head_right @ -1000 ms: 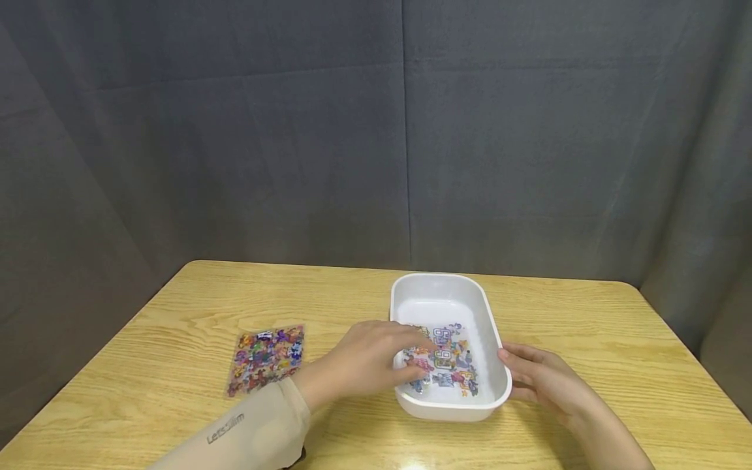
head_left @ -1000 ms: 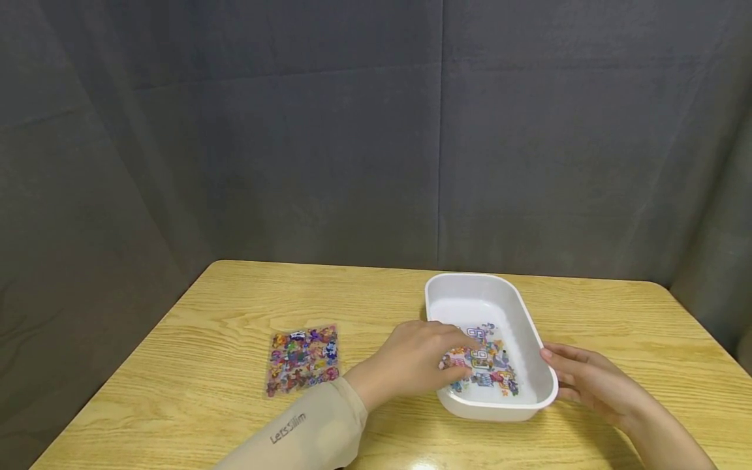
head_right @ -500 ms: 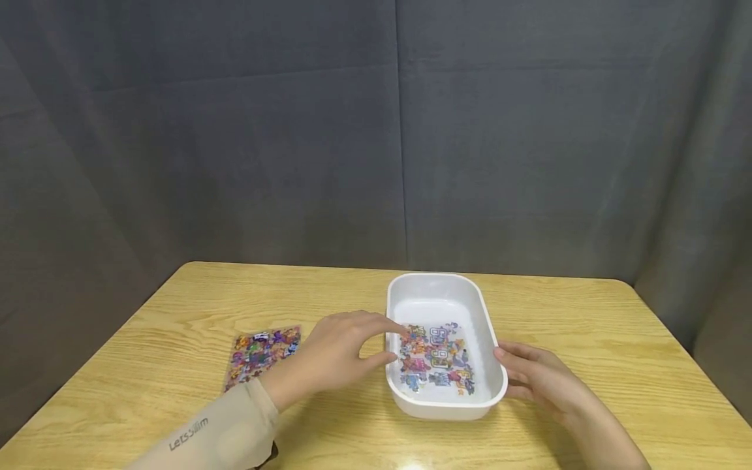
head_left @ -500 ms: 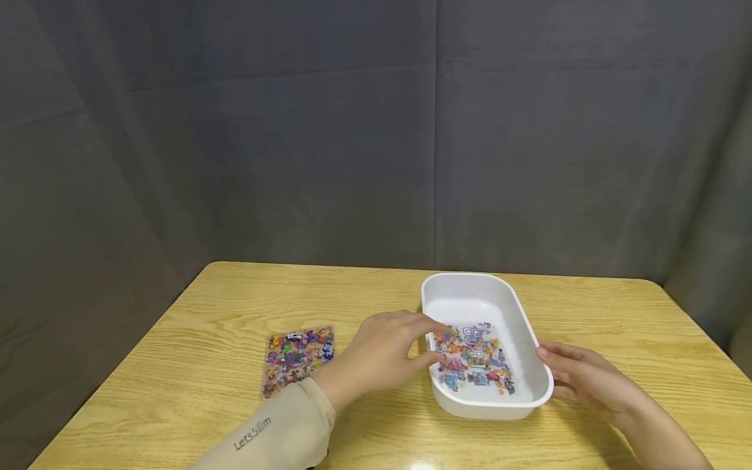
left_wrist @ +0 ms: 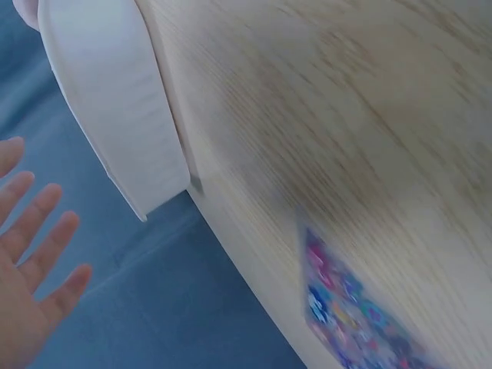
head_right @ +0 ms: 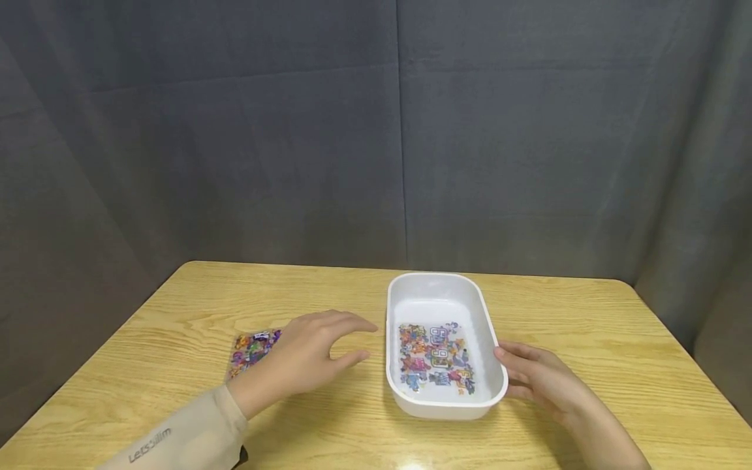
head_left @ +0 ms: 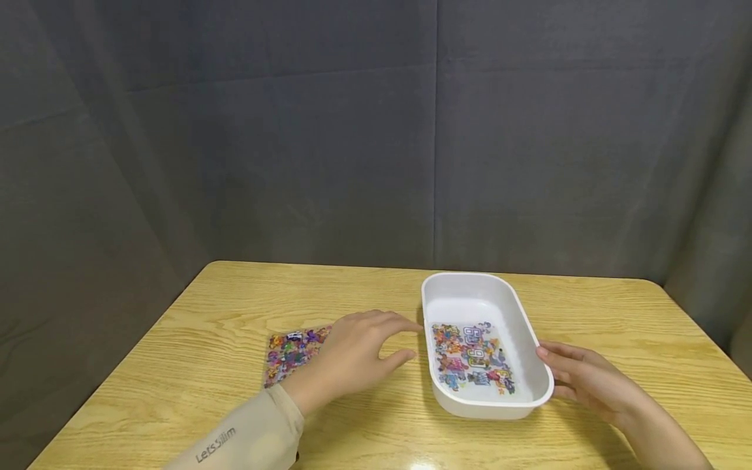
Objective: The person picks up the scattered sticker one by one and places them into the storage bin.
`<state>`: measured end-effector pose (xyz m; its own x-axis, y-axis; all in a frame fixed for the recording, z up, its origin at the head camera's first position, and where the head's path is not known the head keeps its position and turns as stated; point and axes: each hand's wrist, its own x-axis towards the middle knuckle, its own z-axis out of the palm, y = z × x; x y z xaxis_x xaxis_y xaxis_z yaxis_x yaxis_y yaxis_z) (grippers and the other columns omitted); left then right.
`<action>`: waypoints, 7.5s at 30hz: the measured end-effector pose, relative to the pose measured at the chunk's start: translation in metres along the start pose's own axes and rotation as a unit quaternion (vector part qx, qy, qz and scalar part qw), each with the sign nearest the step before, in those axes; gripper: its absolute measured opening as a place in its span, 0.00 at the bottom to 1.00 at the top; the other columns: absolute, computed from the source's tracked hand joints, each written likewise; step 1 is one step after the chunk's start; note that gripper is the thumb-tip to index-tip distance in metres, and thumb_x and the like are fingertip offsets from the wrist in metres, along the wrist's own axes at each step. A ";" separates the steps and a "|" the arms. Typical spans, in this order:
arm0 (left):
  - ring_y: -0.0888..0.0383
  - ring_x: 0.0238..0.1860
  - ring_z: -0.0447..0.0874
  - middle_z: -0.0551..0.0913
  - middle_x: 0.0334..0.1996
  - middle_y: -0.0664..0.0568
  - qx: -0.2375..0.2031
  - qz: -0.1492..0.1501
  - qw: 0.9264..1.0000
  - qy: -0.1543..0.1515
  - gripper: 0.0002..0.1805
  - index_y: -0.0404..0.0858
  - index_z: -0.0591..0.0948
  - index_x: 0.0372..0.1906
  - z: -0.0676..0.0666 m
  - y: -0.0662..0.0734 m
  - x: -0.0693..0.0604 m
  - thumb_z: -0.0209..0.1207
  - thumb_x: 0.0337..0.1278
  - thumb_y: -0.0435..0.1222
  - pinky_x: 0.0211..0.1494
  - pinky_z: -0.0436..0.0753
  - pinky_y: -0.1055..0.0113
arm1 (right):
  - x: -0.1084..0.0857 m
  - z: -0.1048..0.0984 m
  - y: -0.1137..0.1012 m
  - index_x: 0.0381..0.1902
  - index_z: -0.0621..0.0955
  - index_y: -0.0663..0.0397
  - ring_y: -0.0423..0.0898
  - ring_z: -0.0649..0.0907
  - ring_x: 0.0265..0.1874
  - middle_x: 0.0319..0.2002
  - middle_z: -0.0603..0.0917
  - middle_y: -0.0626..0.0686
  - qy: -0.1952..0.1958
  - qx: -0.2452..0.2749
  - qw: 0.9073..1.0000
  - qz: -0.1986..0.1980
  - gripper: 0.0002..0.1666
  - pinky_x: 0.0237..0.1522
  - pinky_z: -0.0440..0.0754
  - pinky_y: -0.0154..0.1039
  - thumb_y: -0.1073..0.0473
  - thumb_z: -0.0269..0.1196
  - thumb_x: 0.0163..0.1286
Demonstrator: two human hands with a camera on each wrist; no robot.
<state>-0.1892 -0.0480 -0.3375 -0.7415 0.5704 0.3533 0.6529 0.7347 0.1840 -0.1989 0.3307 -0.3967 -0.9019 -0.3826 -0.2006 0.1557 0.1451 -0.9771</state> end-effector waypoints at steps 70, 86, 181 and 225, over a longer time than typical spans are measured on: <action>0.45 0.61 0.77 0.78 0.62 0.53 -0.059 -0.123 0.987 -0.080 0.22 0.54 0.80 0.62 -0.039 -0.102 -0.099 0.65 0.62 0.46 0.57 0.77 0.41 | -0.003 0.001 -0.003 0.70 0.45 0.86 0.41 0.84 0.48 0.51 0.82 0.48 -0.001 0.015 1.000 -0.001 0.43 0.50 0.83 0.40 0.53 0.50 0.81; 0.42 0.65 0.72 0.75 0.66 0.49 -0.125 -0.196 0.966 -0.111 0.27 0.54 0.77 0.65 -0.034 -0.124 -0.112 0.63 0.63 0.52 0.60 0.73 0.37 | -0.003 0.001 -0.003 0.70 0.45 0.86 0.41 0.84 0.48 0.51 0.82 0.48 -0.003 0.013 1.000 0.003 0.43 0.51 0.83 0.40 0.53 0.49 0.81; 0.67 0.28 0.73 0.82 0.37 0.65 -0.014 -0.184 0.977 -0.108 0.21 0.52 0.84 0.55 -0.028 -0.133 -0.111 0.70 0.55 0.48 0.24 0.70 0.68 | -0.003 0.002 -0.007 0.70 0.47 0.86 0.41 0.84 0.48 0.51 0.82 0.49 0.003 0.005 1.000 0.006 0.43 0.50 0.83 0.40 0.52 0.50 0.81; 0.59 0.49 0.84 0.83 0.55 0.60 -0.019 -0.115 0.992 -0.043 0.21 0.56 0.82 0.58 -0.026 -0.088 -0.073 0.66 0.60 0.50 0.45 0.83 0.53 | -0.003 0.001 -0.002 0.69 0.47 0.86 0.40 0.84 0.48 0.51 0.82 0.48 0.007 0.009 1.000 0.008 0.43 0.50 0.83 0.40 0.53 0.50 0.81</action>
<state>-0.1887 -0.1640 -0.3556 -0.8809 0.4202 0.2179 0.4694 0.8353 0.2864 -0.1955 0.3305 -0.3939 -0.9049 -0.3669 -0.2159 0.1783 0.1340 -0.9748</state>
